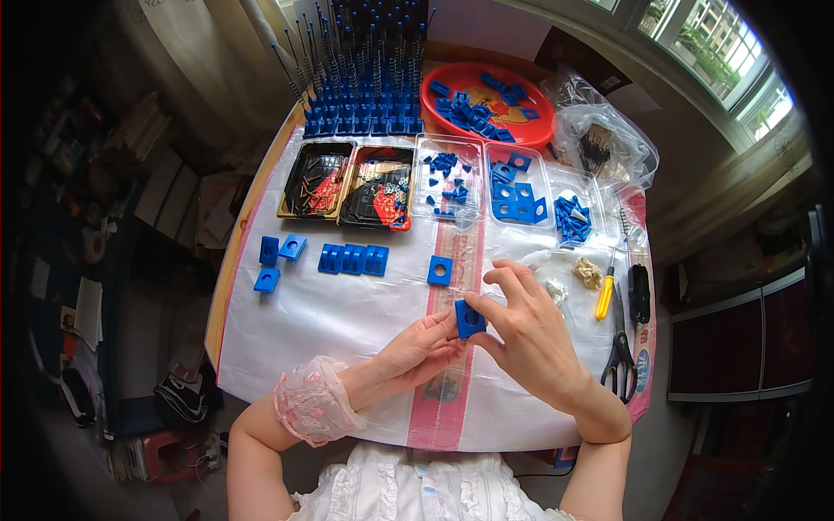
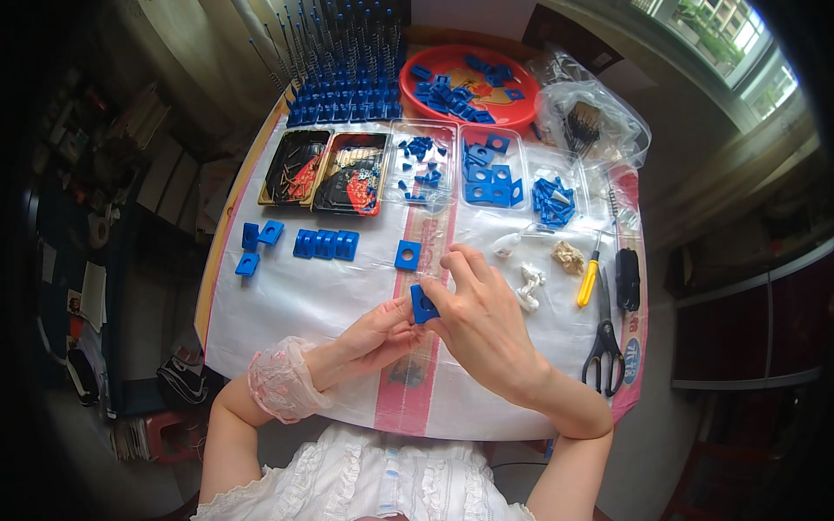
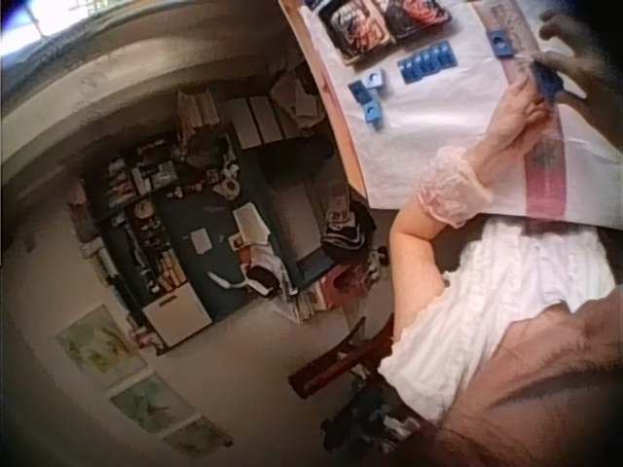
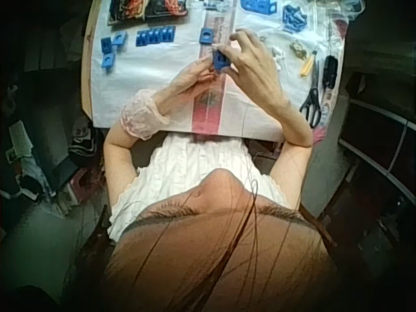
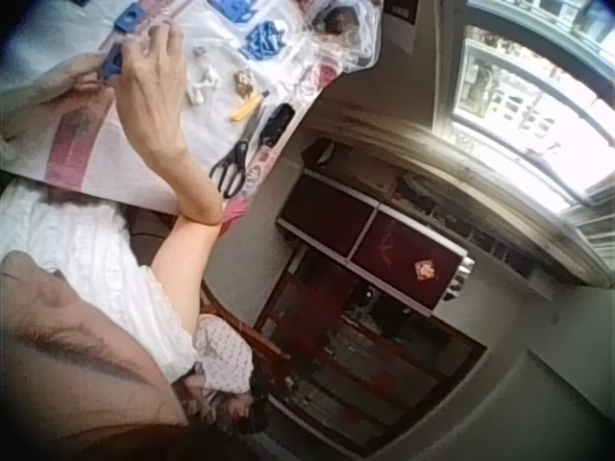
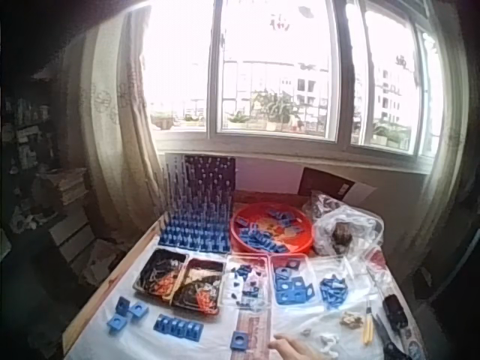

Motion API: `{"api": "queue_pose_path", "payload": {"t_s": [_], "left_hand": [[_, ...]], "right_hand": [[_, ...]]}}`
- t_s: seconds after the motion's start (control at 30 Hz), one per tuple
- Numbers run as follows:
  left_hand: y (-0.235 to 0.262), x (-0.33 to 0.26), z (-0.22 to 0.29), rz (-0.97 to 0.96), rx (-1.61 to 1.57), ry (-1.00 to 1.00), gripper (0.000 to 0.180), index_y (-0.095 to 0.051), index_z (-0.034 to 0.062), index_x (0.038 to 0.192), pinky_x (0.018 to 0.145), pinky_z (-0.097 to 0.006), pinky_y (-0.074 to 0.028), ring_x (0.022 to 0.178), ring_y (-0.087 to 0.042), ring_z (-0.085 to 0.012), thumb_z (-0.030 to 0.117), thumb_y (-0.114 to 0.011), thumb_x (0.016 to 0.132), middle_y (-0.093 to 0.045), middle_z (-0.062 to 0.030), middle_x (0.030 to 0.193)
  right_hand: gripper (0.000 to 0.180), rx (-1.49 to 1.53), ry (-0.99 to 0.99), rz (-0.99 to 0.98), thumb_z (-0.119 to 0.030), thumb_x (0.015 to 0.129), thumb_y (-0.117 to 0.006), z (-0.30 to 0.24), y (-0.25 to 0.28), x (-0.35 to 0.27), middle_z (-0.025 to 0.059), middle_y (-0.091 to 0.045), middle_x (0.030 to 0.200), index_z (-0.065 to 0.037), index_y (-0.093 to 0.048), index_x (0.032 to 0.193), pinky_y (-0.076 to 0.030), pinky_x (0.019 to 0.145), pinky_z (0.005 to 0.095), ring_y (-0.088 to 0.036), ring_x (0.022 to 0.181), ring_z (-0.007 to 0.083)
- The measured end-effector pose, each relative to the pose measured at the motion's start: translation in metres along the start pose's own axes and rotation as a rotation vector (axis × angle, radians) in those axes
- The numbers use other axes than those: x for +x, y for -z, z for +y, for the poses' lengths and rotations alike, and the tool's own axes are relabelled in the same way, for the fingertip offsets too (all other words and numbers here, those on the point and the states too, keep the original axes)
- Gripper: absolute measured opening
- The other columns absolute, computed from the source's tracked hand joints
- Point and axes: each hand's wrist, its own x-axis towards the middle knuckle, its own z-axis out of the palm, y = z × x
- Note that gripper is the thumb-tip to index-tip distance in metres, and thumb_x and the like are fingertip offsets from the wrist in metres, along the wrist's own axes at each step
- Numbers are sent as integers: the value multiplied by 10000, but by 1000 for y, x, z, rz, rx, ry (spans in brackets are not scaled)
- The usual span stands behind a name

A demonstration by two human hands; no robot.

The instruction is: Assembling small blue plastic components by applying adhesive and joining parts.

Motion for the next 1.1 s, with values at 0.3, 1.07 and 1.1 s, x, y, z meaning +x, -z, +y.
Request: {"api": "queue_pose_path", "payload": {"t_s": [0.3,1.07,1.1], "left_hand": [[-3,-1,2,8,4,0,294,-559,70,1267,823,-196,-507,895,-551,-47,219,-564,1014,-607,-2,1066],[6,2,0,47,20,-17,276,-551,76,1272,813,-202,-501,889,-553,-61,180,-557,1016,-613,-14,1061],[4,3,0,51,14,-19,274,-551,75,1270,814,-203,-502,888,-554,-63,180,-556,1017,-613,-15,1060]], "right_hand": [[449,7,-1,9,-114,670,-805,-1,0,0,160,-545,1167,-38,-651,1085,-464,932,417,-497,1194,334],[458,8,2,19,-104,661,-808,2,-8,2,139,-542,1108,-35,-655,1088,-469,911,397,-507,1147,309],[462,8,2,20,-104,660,-808,2,-7,2,140,-543,1110,-34,-655,1091,-469,912,396,-507,1150,310]]}}
